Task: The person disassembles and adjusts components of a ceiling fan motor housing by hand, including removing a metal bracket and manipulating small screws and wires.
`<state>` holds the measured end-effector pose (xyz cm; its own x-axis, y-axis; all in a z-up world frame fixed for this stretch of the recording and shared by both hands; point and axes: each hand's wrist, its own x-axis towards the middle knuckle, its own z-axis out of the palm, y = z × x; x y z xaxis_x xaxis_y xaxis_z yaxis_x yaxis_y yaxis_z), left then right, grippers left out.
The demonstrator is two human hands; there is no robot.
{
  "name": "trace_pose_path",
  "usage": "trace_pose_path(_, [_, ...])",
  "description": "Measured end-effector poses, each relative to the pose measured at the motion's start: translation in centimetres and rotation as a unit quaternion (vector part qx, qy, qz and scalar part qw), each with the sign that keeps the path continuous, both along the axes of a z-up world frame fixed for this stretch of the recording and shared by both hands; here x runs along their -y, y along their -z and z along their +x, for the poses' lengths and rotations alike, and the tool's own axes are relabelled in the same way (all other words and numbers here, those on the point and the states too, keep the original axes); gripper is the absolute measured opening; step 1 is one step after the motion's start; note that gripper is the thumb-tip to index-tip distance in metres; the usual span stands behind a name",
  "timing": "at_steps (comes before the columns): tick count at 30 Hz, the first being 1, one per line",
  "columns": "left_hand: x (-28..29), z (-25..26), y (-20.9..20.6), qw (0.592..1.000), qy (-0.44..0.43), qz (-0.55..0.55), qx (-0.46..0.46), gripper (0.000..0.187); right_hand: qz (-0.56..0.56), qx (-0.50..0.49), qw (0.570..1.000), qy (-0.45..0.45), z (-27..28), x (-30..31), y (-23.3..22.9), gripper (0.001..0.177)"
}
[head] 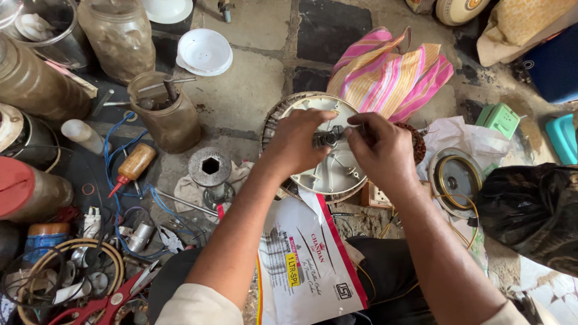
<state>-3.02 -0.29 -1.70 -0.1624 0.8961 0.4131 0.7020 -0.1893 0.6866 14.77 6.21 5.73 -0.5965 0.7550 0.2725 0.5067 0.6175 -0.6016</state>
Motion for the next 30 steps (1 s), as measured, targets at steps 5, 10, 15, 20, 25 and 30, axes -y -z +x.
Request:
trace_pose_path(5, [-0.6,1.6,0.2,1.000,-0.018,-0.001,0.001,0.041,0.028,-0.007,0.999,-0.034,-1.4,-2.2,0.0,0.016])
trace_pose_path(10, [-1.0,2.2,1.0,0.998,-0.033,-0.006,0.052,0.032,0.048,0.002,0.997,-0.053,-1.6,-2.6,0.7,0.012])
trace_pose_path(15, [-1.0,2.4,1.3,0.996,-0.037,-0.027,0.073,0.030,0.063,0.005,0.997,-0.037,-1.7,-2.0,1.3,0.011])
trace_pose_path(20, [-1.1,2.4,1.6,0.994,-0.049,-0.046,0.083,0.030,0.113,-0.006,0.993,-0.024,-2.3,-1.7,1.6,0.010])
trace_pose_path(25, [-1.9,2.8,2.5,0.996,-0.065,-0.019,0.065,0.029,0.125,-0.027,0.992,-0.018,-2.1,-1.7,2.4,0.009])
trace_pose_path(30, [-1.7,2.8,3.0,0.996,-0.067,-0.006,0.064,0.040,0.121,-0.019,0.992,-0.023,-2.2,-2.2,2.4,0.009])
